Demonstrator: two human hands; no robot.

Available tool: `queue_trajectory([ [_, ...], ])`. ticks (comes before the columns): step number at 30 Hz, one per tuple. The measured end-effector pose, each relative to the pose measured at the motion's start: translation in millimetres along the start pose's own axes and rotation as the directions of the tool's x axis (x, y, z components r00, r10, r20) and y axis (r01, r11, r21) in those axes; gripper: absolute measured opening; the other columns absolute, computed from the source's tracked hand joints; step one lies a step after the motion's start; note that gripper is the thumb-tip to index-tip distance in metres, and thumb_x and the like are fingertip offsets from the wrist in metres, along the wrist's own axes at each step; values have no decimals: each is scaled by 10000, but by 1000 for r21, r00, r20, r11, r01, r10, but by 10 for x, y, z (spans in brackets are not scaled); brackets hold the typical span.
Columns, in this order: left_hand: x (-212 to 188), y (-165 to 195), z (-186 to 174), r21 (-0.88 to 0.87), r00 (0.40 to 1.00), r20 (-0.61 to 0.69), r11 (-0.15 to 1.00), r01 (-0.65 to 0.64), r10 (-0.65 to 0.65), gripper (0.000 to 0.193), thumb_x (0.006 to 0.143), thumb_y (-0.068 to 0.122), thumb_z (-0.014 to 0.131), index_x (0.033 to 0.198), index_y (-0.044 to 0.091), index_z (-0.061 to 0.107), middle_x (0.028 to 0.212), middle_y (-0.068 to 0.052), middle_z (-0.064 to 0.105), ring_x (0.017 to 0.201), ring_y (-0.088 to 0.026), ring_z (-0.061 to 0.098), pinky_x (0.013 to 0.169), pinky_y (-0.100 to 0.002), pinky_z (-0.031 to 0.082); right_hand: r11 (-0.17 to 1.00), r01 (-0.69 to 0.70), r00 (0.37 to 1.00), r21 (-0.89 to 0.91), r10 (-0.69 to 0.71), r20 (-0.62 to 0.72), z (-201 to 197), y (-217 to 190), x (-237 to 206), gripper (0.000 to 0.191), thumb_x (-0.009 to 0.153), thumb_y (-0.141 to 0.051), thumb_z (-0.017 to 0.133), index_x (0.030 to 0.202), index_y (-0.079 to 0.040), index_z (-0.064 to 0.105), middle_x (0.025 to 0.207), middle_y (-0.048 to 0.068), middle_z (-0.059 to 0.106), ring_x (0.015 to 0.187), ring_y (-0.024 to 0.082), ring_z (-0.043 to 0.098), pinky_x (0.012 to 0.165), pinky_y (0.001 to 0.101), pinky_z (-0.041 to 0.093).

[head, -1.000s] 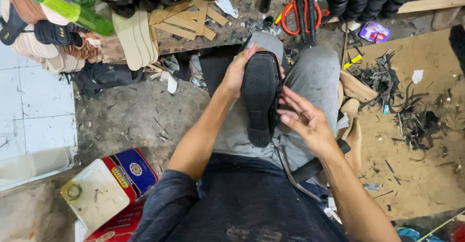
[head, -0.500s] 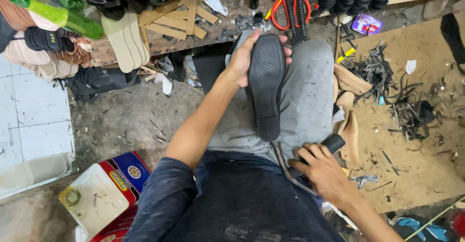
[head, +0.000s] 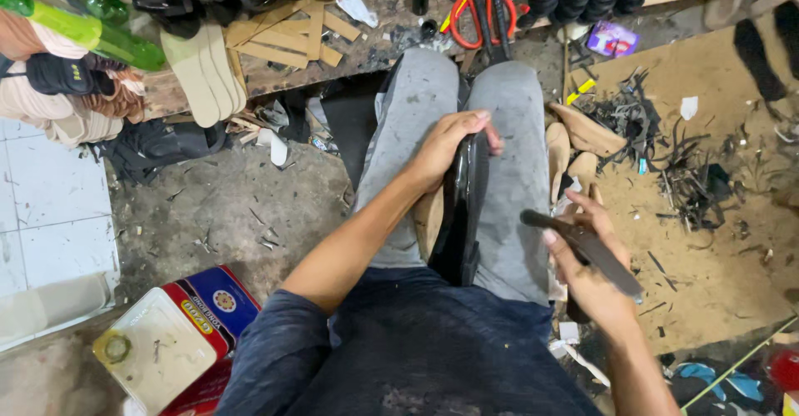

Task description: The person secures a black shoe sole to a high-heeled shoe using a curved metal tool. They repeatedly press and tap the sole edges to ensure adhesion, then insert a small metal pin into the heel. The shoe is held on the lap throughout the process.

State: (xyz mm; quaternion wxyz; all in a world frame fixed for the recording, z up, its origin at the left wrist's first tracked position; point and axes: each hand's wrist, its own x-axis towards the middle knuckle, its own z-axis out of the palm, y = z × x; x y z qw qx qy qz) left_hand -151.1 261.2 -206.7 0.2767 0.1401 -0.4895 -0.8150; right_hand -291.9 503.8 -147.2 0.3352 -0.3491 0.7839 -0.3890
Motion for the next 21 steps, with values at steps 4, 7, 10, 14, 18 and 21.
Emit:
queue_trajectory([
  [4, 108, -63, -260, -297, 951, 9, 908, 296, -308, 414, 954, 336, 433, 1019, 8, 675, 859, -105, 725, 755, -233, 706, 725, -361, 567, 813, 161, 973, 560, -225, 47, 127, -262, 243, 335, 949, -141, 693, 1219, 55, 677, 1431, 162, 652, 597, 136, 623, 589, 312, 570],
  [7, 128, -180, -386, -168, 960, -160, 965, 203, -230, 571, 1054, 456, 382, 991, -22, 689, 661, -112, 641, 583, -220, 649, 588, -348, 538, 720, 35, 975, 693, -176, 134, 378, -403, 458, 336, 950, -116, 661, 1227, 71, 637, 1361, 258, 661, 596, 139, 598, 573, 297, 551],
  [10, 234, -300, -522, -192, 937, -232, 956, 220, -262, 666, 1074, 514, 321, 932, -27, 681, 619, -104, 627, 528, -218, 637, 543, -335, 525, 804, 11, 978, 595, -133, 162, 569, -456, 682, 327, 954, -117, 652, 1213, 83, 642, 1292, 271, 691, 559, 144, 582, 548, 294, 531],
  [14, 342, -431, -689, -131, 907, -303, 956, 264, -292, 701, 1059, 545, 291, 869, -7, 681, 596, -100, 628, 498, -210, 637, 518, -322, 523, 797, -63, 977, 601, -73, 200, 672, -524, 913, 293, 982, -124, 629, 1203, 69, 630, 1287, 259, 701, 543, 123, 556, 534, 276, 518],
  [18, 468, -563, -821, -138, 882, -345, 946, 292, -322, 697, 1055, 550, 293, 826, 6, 664, 587, -107, 630, 491, -213, 637, 502, -332, 521, 925, -102, 973, 367, 16, 228, 711, -701, 1114, 238, 982, -88, 612, 1177, 47, 634, 1238, 187, 739, 526, 99, 556, 520, 251, 502],
  [21, 582, -680, -904, -159, 837, -402, 929, 334, -370, 687, 1036, 549, 290, 804, 13, 651, 579, -106, 634, 461, -221, 626, 473, -348, 511, 978, -122, 961, 167, 75, 267, 699, -844, 1324, 209, 957, -62, 625, 1148, 19, 651, 1215, 123, 758, 506, 83, 554, 493, 234, 488],
])
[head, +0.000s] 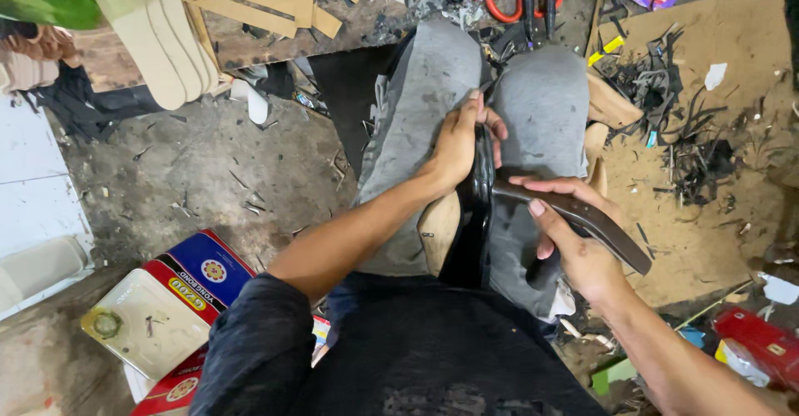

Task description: The person secures a black shoe sole to a high-heeled shoe using a curved metal tool. They repeatedly press and tap the sole edges to ensure adhesion, then insert a small metal pin into the heel. The shoe is held on the lap throughout the process.

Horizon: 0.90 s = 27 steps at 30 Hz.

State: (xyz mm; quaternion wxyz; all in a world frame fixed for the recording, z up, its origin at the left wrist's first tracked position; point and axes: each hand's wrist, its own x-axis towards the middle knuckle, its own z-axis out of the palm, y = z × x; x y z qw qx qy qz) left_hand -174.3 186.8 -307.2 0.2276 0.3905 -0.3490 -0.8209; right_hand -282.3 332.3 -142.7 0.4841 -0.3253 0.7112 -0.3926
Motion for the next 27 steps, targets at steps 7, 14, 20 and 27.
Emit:
queue_trajectory([
  [7, 242, -49, -93, -91, 999, -21, 995, 47, -49, 739, 1049, 608, 274, 758, 25, 624, 548, -98, 594, 455, -208, 584, 481, -351, 521, 981, -28, 994, -191, 48, 102, -68, -157, 529, 231, 891, -58, 674, 1115, -6, 697, 1150, 107, 784, 495, 84, 568, 424, 239, 472],
  [14, 382, 128, -67, -136, 996, -43, 988, 71, -78, 682, 1039, 615, 299, 779, 54, 588, 594, -84, 604, 475, -209, 585, 470, -356, 495, 902, -231, 961, 366, 270, -61, 36, -96, 669, 352, 913, -178, 729, 1191, 35, 694, 897, 151, 710, 450, 122, 540, 411, 268, 458],
  [20, 413, 168, -50, -43, 995, -43, 996, 84, -86, 762, 1021, 659, 259, 746, 50, 624, 544, -91, 596, 450, -186, 565, 454, -337, 473, 957, -176, 976, 229, 200, -88, 1, -144, 795, 326, 927, -172, 706, 1180, 32, 701, 840, 121, 733, 450, 110, 538, 425, 259, 458],
  [27, 495, 105, -74, 37, 998, -64, 999, -11, 13, 796, 1068, 632, 242, 759, 29, 659, 598, -67, 603, 519, -160, 554, 521, -319, 461, 980, -154, 984, 122, 164, -72, -32, -264, 1031, 300, 942, -146, 722, 1175, 43, 722, 875, 136, 729, 477, 103, 546, 456, 241, 450],
])
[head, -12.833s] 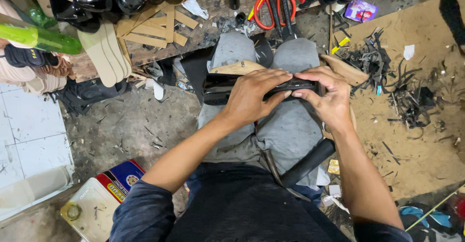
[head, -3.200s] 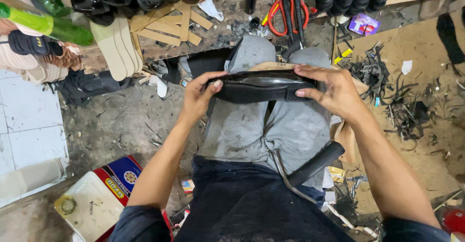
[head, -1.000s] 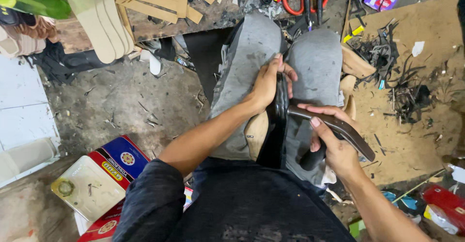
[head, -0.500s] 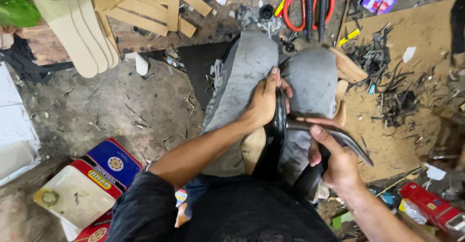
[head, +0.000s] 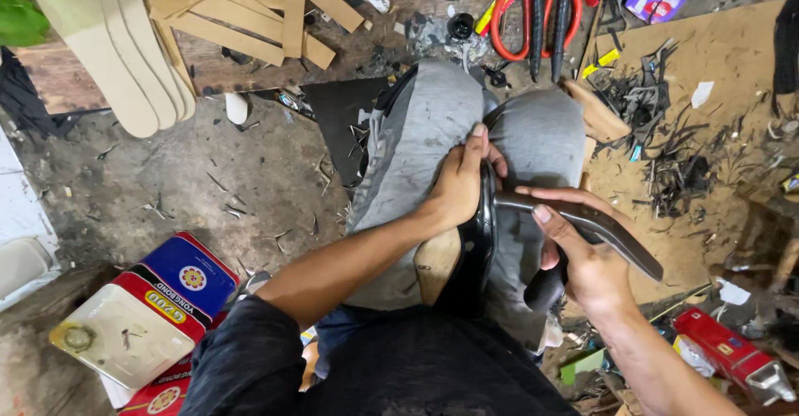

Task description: The person secures a black shoe sole to a high-heeled shoe using a curved metal tool. They repeatedly press and tap the sole edges to ensure adhesion, then insert a small metal pin into the heel. The shoe is held on the lap throughout the process.

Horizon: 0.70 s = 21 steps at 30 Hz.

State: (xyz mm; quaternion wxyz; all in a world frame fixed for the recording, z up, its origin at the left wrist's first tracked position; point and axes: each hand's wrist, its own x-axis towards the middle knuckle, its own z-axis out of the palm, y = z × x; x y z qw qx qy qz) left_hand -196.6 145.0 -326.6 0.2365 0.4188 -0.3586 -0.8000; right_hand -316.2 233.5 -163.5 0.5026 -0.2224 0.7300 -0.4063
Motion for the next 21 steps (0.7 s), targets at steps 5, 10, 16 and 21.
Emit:
queue_trajectory([
  [5, -29, 118, -10, 0, 999, 13, 999, 36, -36, 794, 1077, 606, 239, 746, 21, 661, 581, -73, 590, 505, -168, 570, 502, -318, 481, 1000, 20, 1000, -13, -20, 11, 38, -64, 160, 294, 919, -153, 720, 1153, 24, 706, 1039, 110, 781, 478, 90, 550, 451, 234, 465],
  [10, -25, 137, -31, -42, 993, 34, 993, 111, -110, 743, 1057, 594, 240, 810, 25, 650, 565, -97, 612, 473, -188, 608, 483, -320, 501, 985, 27, 999, -168, -22, 33, 116, -327, 319, 271, 908, -166, 737, 1139, -24, 732, 944, 99, 771, 464, 109, 573, 433, 248, 479],
  [16, -76, -30, 22, -124, 992, -3, 985, 124, -125, 624, 1069, 539, 319, 828, 31, 592, 593, -111, 617, 454, -219, 612, 467, -352, 513, 746, 277, 885, -606, 47, 463, -107, -559, 746, 259, 820, -229, 779, 1057, -123, 798, 725, 102, 760, 403, 147, 580, 376, 296, 460],
  [21, -479, 417, 164, -248, 998, 59, 969, 14, 1, 585, 1067, 526, 327, 985, 36, 637, 735, -70, 689, 509, -212, 617, 497, -341, 501, 989, 144, 916, -42, -117, 384, -250, -216, 263, 271, 902, -138, 754, 1148, -28, 720, 850, 144, 679, 502, 142, 535, 430, 301, 443],
])
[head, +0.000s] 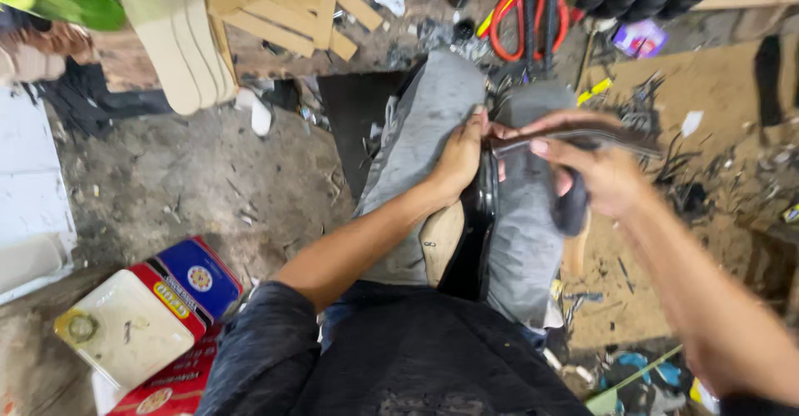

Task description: The person secures a black shoe sole to a high-heeled shoe using a curved metal tool. They repeatedly press and tap the sole edges to ensure adhesion, then insert a small metal pin into the heel. The shoe is held on the lap throughout the process.

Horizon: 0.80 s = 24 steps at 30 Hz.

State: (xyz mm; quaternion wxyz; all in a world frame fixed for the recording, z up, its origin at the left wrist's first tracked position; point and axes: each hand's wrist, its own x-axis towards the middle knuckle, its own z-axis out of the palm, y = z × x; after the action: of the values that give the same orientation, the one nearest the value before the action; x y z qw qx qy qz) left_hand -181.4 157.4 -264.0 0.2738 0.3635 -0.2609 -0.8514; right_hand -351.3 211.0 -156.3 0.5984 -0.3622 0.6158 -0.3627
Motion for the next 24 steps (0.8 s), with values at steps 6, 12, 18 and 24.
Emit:
queue_trajectory([
  [6, -906, 653, 727, 357, 668, 503, 572, -738, 548, 704, 1191, 570, 216, 1400, 48, 640, 726, -58, 604, 699, -131, 616, 720, -258, 531, 671, 560, 823, 486, -521, -229, 182, 185, -1312, 267, 1002, -91, 690, 1231, 21, 611, 1276, 283, 672, 535, 158, 549, 509, 312, 501],
  [12, -1223, 857, 1212, 225, 592, 640, 618, -754, 489, 675, 1165, 535, 242, 1427, 23, 595, 703, -61, 674, 709, -134, 684, 742, -272, 540, 560, 737, 675, 377, -630, -383, 296, 390, -1789, 297, 1026, -115, 687, 1256, 32, 571, 1298, 309, 636, 541, 173, 551, 509, 320, 499],
  [18, -1322, 525, 1272, 347, 654, 587, 581, -736, 477, 661, 1141, 479, 240, 1318, 19, 679, 669, -46, 632, 644, -137, 687, 681, -286, 538, 633, 770, 496, -85, -677, -544, 648, 605, -2207, 282, 1013, -92, 682, 1240, 27, 563, 1278, 282, 678, 567, 163, 611, 536, 321, 535],
  [24, -1433, 308, 1292, 453, 626, 634, 439, -776, 453, 567, 1146, 383, 269, 1189, 62, 734, 670, -23, 704, 678, -142, 731, 711, -296, 556, 737, 470, 710, -486, -642, -287, 277, 332, -2654, 259, 981, -55, 693, 1206, 50, 619, 1195, 282, 710, 566, 160, 623, 525, 312, 539],
])
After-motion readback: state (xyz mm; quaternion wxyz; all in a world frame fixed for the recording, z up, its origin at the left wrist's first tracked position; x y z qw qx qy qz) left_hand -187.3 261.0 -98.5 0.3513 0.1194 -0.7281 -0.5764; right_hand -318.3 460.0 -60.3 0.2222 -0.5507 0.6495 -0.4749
